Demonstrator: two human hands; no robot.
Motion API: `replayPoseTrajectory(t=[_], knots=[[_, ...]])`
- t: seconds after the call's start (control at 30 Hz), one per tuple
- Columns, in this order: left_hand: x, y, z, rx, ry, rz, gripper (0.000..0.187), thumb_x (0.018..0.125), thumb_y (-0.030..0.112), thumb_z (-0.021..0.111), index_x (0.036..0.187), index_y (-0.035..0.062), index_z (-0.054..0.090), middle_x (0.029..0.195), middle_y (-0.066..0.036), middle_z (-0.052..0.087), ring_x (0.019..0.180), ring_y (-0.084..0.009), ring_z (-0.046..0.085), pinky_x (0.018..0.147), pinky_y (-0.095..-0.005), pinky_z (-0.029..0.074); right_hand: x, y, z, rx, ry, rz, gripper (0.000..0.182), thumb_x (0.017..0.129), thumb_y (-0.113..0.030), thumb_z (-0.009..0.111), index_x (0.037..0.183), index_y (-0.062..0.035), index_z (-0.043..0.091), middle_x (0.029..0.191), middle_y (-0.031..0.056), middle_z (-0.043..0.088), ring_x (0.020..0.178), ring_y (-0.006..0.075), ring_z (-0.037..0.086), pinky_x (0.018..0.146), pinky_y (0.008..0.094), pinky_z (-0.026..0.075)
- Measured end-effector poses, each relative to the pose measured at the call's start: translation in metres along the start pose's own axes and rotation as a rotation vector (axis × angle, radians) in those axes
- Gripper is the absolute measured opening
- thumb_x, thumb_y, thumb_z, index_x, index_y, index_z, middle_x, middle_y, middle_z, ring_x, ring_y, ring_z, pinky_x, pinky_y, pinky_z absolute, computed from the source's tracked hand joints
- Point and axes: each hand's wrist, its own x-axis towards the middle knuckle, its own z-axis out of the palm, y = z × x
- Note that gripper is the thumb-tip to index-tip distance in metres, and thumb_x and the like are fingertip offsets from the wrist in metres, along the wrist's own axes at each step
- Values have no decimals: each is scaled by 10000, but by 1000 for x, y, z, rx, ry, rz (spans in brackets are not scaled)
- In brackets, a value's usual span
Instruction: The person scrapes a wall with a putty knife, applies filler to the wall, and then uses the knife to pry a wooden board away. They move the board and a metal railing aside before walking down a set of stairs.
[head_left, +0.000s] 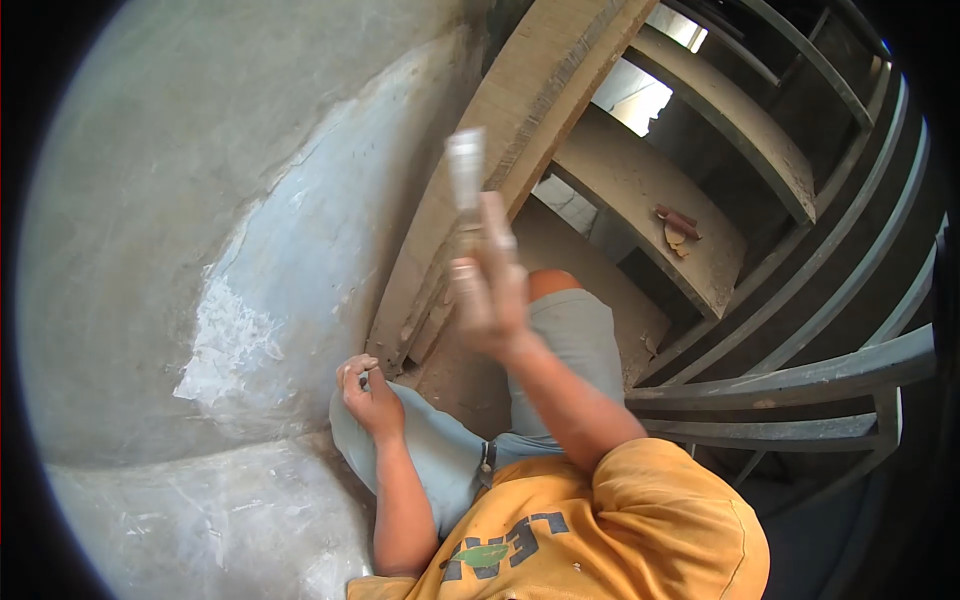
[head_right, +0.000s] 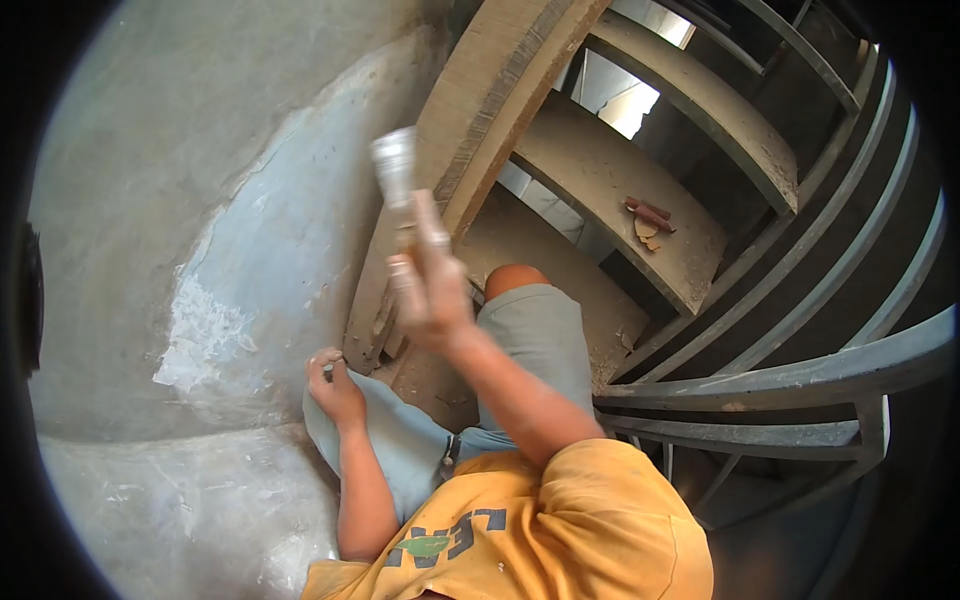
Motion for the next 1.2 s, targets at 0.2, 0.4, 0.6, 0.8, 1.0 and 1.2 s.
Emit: replayPoseTrajectory(t=[0.2, 0.4, 0.6, 0.8, 1.0, 1.2], knots=[[2, 2, -2, -20, -2, 55, 78, 909, 57, 570, 874, 86, 634, 1001, -57, 676, 974, -230, 630, 737, -350, 439, 3, 73, -168, -30, 433, 627, 502, 1075, -282, 486, 1518, -70, 379, 733, 53, 593, 546, 126, 532, 506, 284, 478], [3, 2, 2, -13, -24, 20, 71, 912, 40, 569, 880, 79, 619, 988, -48, 671, 948, -220, 625, 743, -343, 443, -20, 64, -213, -192, 432, 656, 385, 1075, -404, 439, 1105, -57, 602, 643, 33, 533, 446, 128, 477, 414, 315, 433], [3, -4, -2, -67, -12, 2, 66, 905, 30, 574, 894, 72, 624, 985, -36, 667, 951, -215, 623, 769, -340, 451, -29, 75, -203, -183, 497, 656, 427, 1083, -422, 429, 1117, -32, 600, 627, 28, 515, 424, 132, 458, 419, 304, 417], [0, -2, -5, -76, 2, -6, 61, 893, 16, 573, 907, 40, 628, 981, -67, 671, 949, -229, 630, 816, -348, 472, -12, 90, -204, -118, 504, 1037, 438, 1076, -426, 433, 1054, -36, 631, 654, 11, 528, 443, 136, 430, 432, 321, 413], [-1, -12, -5, -60, -12, 20, 69, 874, 5, 566, 912, -6, 622, 984, -120, 669, 962, -270, 637, 914, -385, 491, -42, 91, -204, -84, 669, 884, 423, 1086, -390, 451, 1137, -15, 640, 670, -11, 529, 606, 85, 476, 542, 269, 375], [5, -5, -1, -96, 6, -6, 78, 892, 24, 575, 920, -19, 634, 973, -119, 661, 953, -272, 627, 916, -380, 482, -59, 113, -218, -273, 528, 842, 435, 1075, -398, 464, 1031, -17, 669, 679, -23, 509, 586, 77, 476, 544, 258, 372]])
